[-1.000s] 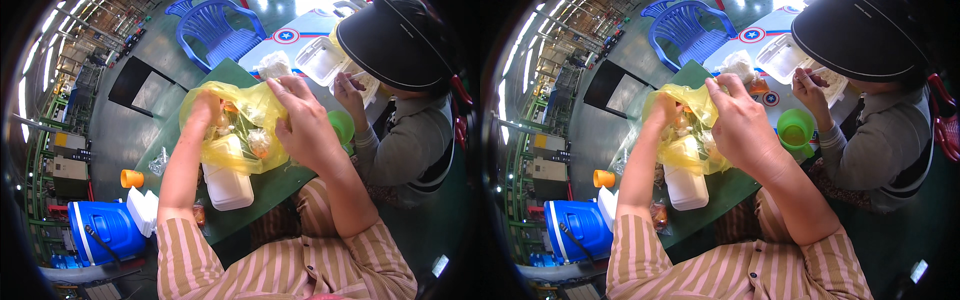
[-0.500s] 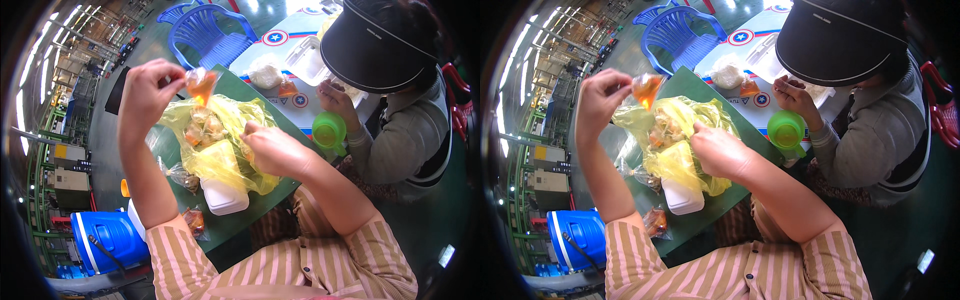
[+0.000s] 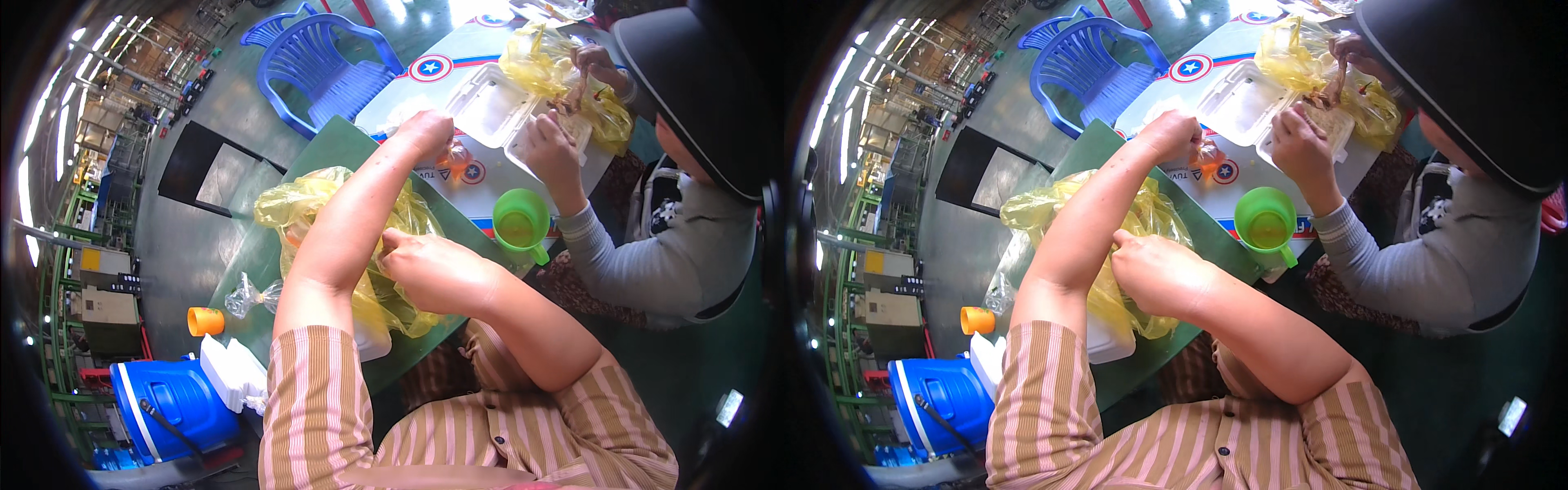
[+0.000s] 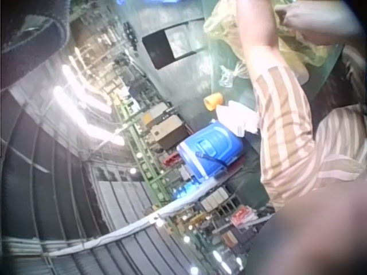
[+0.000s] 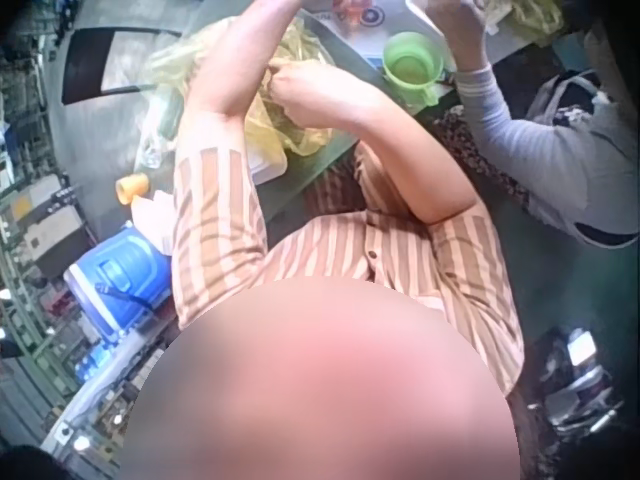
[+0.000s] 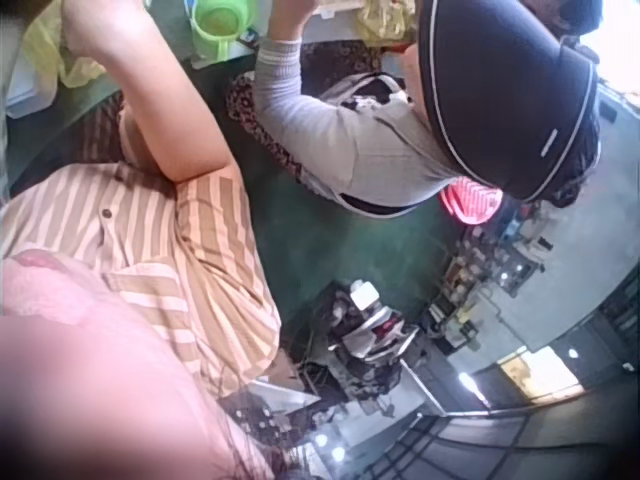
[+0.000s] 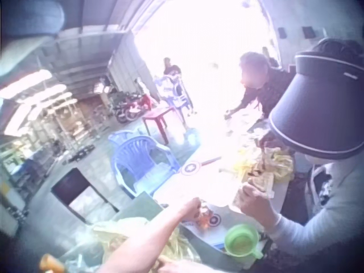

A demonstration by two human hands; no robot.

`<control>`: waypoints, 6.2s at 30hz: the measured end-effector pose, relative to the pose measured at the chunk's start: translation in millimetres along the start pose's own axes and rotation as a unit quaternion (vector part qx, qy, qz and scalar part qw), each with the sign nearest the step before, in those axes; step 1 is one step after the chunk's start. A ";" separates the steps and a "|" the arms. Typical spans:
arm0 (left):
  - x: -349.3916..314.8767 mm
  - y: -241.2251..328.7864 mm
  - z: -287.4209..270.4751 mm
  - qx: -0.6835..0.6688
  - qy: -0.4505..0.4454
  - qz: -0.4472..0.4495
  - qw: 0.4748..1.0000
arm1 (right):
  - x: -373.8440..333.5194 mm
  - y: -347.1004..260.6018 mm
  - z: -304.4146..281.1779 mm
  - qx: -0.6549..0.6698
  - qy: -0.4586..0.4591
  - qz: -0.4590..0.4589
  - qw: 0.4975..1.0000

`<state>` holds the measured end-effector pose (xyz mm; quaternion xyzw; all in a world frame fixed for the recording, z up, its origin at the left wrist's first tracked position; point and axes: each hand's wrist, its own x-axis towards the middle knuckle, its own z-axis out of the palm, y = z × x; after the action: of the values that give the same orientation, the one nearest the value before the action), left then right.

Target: The person packs leftover food from a styrofoam container into a yellow plastic bag. They then place the container and other items into the bag, close it, and carry the bag while walking away from the table.

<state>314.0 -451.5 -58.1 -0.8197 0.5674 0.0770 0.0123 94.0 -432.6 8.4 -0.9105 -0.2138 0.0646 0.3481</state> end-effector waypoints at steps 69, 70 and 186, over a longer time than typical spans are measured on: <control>-194.8 66.8 -127.5 -0.121 -0.091 0.021 0.988 | -30.0 12.0 -24.6 0.004 0.156 0.131 0.979; -204.3 70.5 -116.3 -0.080 -0.130 -0.018 0.988 | -33.2 5.0 -30.9 0.004 0.169 0.144 0.975; -249.6 -25.2 -60.0 -0.034 0.030 -0.318 0.947 | 9.0 -3.6 -6.0 0.085 0.465 0.039 0.880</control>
<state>258.3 -217.3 34.4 -0.9594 0.2747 0.0639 -0.0088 102.4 -430.0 15.5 -0.8104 0.0149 -0.3350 0.4804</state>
